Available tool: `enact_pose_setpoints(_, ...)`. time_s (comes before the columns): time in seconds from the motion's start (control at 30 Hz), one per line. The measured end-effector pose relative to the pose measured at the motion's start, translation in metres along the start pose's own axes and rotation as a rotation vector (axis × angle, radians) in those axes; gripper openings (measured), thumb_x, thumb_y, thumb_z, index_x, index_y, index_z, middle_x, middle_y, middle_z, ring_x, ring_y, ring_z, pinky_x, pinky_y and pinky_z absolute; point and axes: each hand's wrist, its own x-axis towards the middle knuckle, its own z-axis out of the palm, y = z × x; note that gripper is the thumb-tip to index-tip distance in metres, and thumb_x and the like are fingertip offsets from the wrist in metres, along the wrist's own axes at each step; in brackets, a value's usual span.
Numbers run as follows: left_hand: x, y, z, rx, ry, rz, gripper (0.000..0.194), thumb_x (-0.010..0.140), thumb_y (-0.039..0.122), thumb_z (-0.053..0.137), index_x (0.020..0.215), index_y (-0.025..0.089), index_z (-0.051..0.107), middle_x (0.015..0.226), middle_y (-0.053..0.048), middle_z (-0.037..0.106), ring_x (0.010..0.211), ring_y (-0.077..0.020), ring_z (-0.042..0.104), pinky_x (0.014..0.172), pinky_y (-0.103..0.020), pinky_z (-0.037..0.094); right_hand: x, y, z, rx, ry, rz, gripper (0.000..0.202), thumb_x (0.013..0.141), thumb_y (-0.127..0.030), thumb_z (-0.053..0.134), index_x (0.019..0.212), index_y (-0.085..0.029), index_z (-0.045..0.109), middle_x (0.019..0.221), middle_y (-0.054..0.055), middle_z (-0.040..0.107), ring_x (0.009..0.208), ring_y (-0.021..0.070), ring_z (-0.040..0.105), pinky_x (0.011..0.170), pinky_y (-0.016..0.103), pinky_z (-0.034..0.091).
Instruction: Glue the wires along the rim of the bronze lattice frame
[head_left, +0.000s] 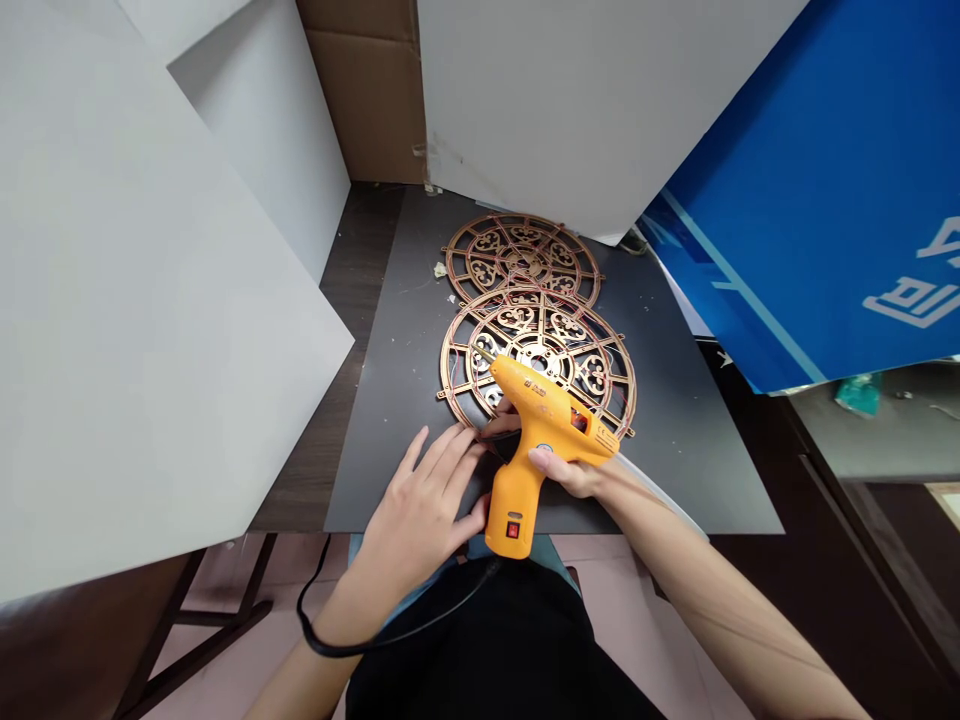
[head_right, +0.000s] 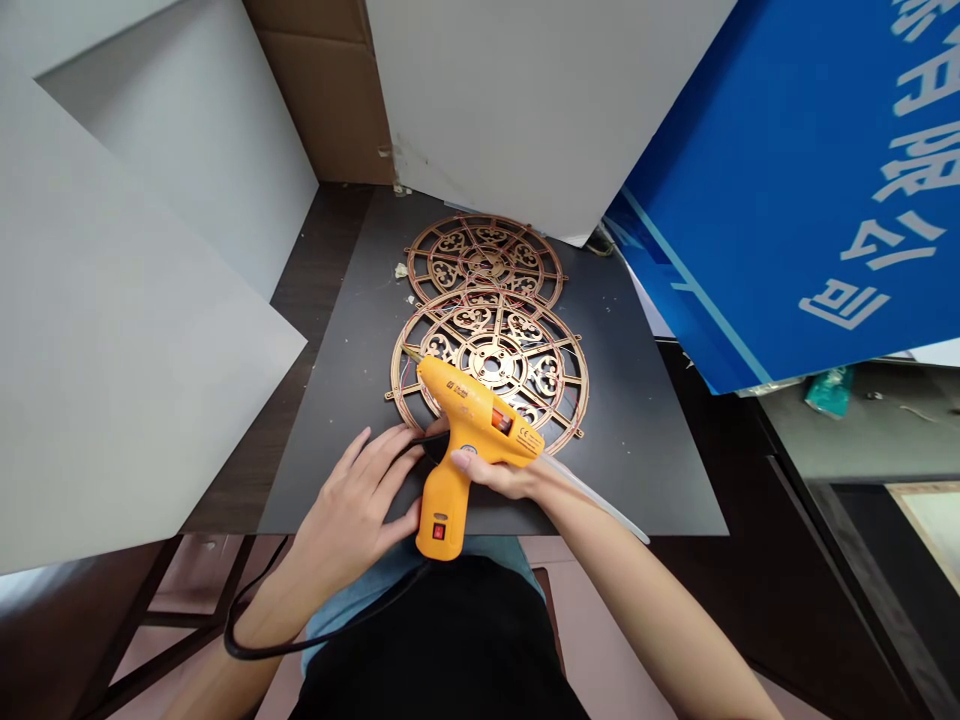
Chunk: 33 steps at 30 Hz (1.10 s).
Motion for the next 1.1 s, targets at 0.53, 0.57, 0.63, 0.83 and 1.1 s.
enact_pose_setpoints(0.53, 0.0012, -0.0022, -0.0029, -0.073, -0.057, -0.001, 0.039, 0.093, 0.031, 0.051, 0.127, 0.011, 0.053, 0.132, -0.013, 0.06, 0.128, -0.0253, 0.053, 0.117, -0.05, 0.034, 0.0021, -0.0059, -0.0014, 0.021, -0.019, 0.01, 0.046, 0.091, -0.057, 0.043, 0.119, -0.027, 0.064, 0.104, 0.007, 0.068, 0.095, 0.0258, 0.065, 0.091, 0.038, 0.055)
enact_pose_setpoints(0.57, 0.0014, -0.0022, -0.0031, -0.075, -0.056, 0.001, 0.039, 0.093, 0.031, 0.051, 0.127, 0.011, 0.053, 0.132, -0.013, 0.06, 0.128, -0.0251, 0.053, 0.117, -0.05, 0.033, 0.0022, -0.006, -0.0015, 0.023, -0.024, 0.01, 0.047, 0.091, -0.057, 0.043, 0.119, -0.026, 0.065, 0.105, 0.008, 0.068, 0.095, 0.026, 0.065, 0.091, 0.038, 0.055)
enact_pose_setpoints(0.63, 0.0014, -0.0022, -0.0034, -0.075, -0.053, 0.003, 0.038, 0.093, 0.031, 0.051, 0.126, 0.011, 0.054, 0.132, -0.012, 0.061, 0.127, -0.0248, 0.054, 0.118, -0.05, 0.033, 0.0022, -0.0055, -0.0013, 0.028, -0.032, 0.01, 0.048, 0.091, -0.057, 0.042, 0.119, -0.025, 0.065, 0.105, 0.009, 0.068, 0.096, 0.0258, 0.066, 0.091, 0.038, 0.055)
enact_pose_setpoints(0.83, 0.0005, -0.0015, -0.0012, -0.042, -0.018, 0.02, 0.038, 0.095, 0.03, 0.049, 0.126, 0.011, 0.056, 0.129, -0.013, 0.064, 0.124, -0.0257, 0.057, 0.116, -0.052, 0.034, 0.001, -0.0037, -0.0003, 0.045, -0.02, 0.006, 0.044, 0.09, -0.056, 0.046, 0.118, -0.027, 0.064, 0.107, 0.008, 0.068, 0.103, 0.0268, 0.065, 0.095, 0.039, 0.055)
enact_pose_setpoints(1.1, 0.0007, -0.0019, -0.0005, -0.051, -0.021, 0.011, 0.036, 0.094, 0.031, 0.049, 0.125, 0.014, 0.058, 0.129, -0.012, 0.064, 0.124, -0.0256, 0.057, 0.116, -0.052, 0.034, 0.0006, -0.0041, 0.0002, 0.04, 0.004, 0.007, 0.041, 0.09, -0.052, 0.047, 0.119, -0.027, 0.063, 0.105, 0.006, 0.069, 0.098, 0.0235, 0.067, 0.091, 0.036, 0.057)
